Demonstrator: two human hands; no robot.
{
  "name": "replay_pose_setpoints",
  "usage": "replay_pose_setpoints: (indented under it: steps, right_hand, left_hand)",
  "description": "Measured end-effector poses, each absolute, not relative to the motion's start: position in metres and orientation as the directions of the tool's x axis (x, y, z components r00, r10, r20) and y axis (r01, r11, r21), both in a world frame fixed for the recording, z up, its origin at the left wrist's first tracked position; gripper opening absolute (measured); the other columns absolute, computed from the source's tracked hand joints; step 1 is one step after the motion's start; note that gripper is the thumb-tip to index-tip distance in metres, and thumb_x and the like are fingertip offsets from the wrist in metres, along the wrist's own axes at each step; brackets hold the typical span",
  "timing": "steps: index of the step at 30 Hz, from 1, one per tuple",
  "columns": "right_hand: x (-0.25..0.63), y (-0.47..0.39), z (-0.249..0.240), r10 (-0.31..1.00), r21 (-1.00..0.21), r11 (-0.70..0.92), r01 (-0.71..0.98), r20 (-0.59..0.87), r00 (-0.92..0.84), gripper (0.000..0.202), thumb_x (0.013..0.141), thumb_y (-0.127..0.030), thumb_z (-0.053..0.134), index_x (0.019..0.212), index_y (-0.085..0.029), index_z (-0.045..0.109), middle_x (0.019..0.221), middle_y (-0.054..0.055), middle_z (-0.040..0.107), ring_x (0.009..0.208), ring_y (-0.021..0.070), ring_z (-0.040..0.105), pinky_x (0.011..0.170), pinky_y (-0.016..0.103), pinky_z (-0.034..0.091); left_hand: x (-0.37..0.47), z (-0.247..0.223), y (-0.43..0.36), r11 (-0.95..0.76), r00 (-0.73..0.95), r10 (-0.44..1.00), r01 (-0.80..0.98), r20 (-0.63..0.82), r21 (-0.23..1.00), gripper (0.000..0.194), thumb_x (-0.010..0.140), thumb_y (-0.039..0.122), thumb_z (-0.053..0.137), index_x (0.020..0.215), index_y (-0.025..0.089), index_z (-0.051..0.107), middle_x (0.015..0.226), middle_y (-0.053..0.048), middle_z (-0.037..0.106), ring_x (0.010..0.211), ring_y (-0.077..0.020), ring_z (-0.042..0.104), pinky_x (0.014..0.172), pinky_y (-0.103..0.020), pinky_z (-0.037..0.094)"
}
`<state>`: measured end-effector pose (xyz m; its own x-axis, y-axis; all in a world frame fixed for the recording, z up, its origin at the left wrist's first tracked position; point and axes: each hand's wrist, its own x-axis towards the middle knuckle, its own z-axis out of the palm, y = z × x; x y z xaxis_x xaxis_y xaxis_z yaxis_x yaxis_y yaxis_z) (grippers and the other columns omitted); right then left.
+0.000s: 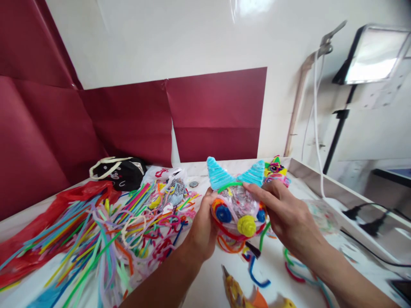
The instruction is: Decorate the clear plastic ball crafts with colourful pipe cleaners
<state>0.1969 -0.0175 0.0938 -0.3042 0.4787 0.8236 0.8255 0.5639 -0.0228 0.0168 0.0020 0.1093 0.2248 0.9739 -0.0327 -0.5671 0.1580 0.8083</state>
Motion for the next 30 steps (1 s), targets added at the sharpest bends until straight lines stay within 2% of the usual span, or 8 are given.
replay_pose_setpoints:
  steps: [3, 9, 15, 21, 26, 30]
  right_hand:
    - [0.198, -0.020, 0.094, 0.495, -0.004, 0.536, 0.844, 0.812, -0.310, 0.055, 0.090, 0.000, 0.043, 0.136, -0.028, 0.047, 0.093, 0.002, 0.049, 0.069, 0.0116, 0.053, 0.057, 0.023, 0.040]
    - [0.196, -0.022, 0.097, 0.490, 0.043, 0.497, 0.867, 0.811, -0.321, 0.045, 0.094, -0.005, 0.043, 0.133, -0.027, 0.048, 0.091, 0.002, 0.050, 0.065, 0.0117, 0.051, 0.053, 0.024, 0.037]
    - [0.192, -0.026, 0.100, 0.427, 0.098, 0.509, 0.855, 0.833, -0.350, 0.050, 0.089, 0.004, 0.045, 0.132, -0.021, 0.049, 0.105, 0.007, 0.051, 0.085, 0.0160, 0.055, 0.066, 0.026, 0.044]
    - [0.193, -0.029, 0.105, 0.352, 0.174, 0.556, 0.812, 0.836, -0.420, 0.040, 0.092, 0.002, 0.046, 0.129, -0.012, 0.050, 0.107, 0.012, 0.057, 0.092, 0.0200, 0.054, 0.074, 0.030, 0.046]
    - [0.195, -0.029, 0.107, 0.353, 0.205, 0.559, 0.803, 0.818, -0.455, 0.040, 0.092, 0.003, 0.049, 0.129, -0.010, 0.051, 0.106, 0.012, 0.060, 0.094, 0.0212, 0.055, 0.075, 0.031, 0.045]
    - [0.194, -0.031, 0.108, 0.386, 0.238, 0.523, 0.818, 0.790, -0.476, 0.040, 0.096, -0.002, 0.044, 0.134, -0.012, 0.048, 0.105, 0.010, 0.060, 0.092, 0.0213, 0.054, 0.071, 0.032, 0.044]
  left_hand:
    - [0.018, 0.111, 0.000, 0.161, 0.213, 0.976, -0.563, -0.046, 0.811, 0.018, 0.077, 0.032, 0.058, 0.067, 0.017, 0.060, 0.064, 0.000, 0.066, 0.071, -0.0178, 0.066, 0.070, -0.028, 0.052]
    - [0.017, 0.110, 0.001, 0.158, 0.216, 0.976, -0.569, -0.039, 0.807, 0.016, 0.073, 0.030, 0.059, 0.064, 0.017, 0.059, 0.064, 0.000, 0.064, 0.073, -0.0181, 0.065, 0.070, -0.028, 0.052]
    - [0.017, 0.110, 0.001, 0.142, 0.232, 0.973, -0.582, -0.004, 0.800, 0.016, 0.074, 0.029, 0.059, 0.064, 0.018, 0.057, 0.059, 0.000, 0.061, 0.075, -0.0196, 0.065, 0.071, -0.028, 0.052]
    - [0.016, 0.109, 0.001, 0.103, 0.240, 0.969, -0.593, 0.053, 0.798, 0.015, 0.074, 0.028, 0.060, 0.065, 0.017, 0.056, 0.066, 0.000, 0.065, 0.077, -0.0190, 0.066, 0.071, -0.028, 0.051]
    - [0.015, 0.109, 0.000, 0.103, 0.270, 0.959, -0.598, 0.080, 0.795, 0.012, 0.078, 0.029, 0.059, 0.078, 0.017, 0.062, 0.073, -0.001, 0.068, 0.079, -0.0187, 0.066, 0.072, -0.027, 0.050]
    - [0.015, 0.110, 0.000, 0.087, 0.275, 0.956, -0.597, 0.101, 0.798, 0.021, 0.081, 0.029, 0.058, 0.098, 0.019, 0.064, 0.082, -0.001, 0.071, 0.080, -0.0184, 0.067, 0.073, -0.027, 0.050]
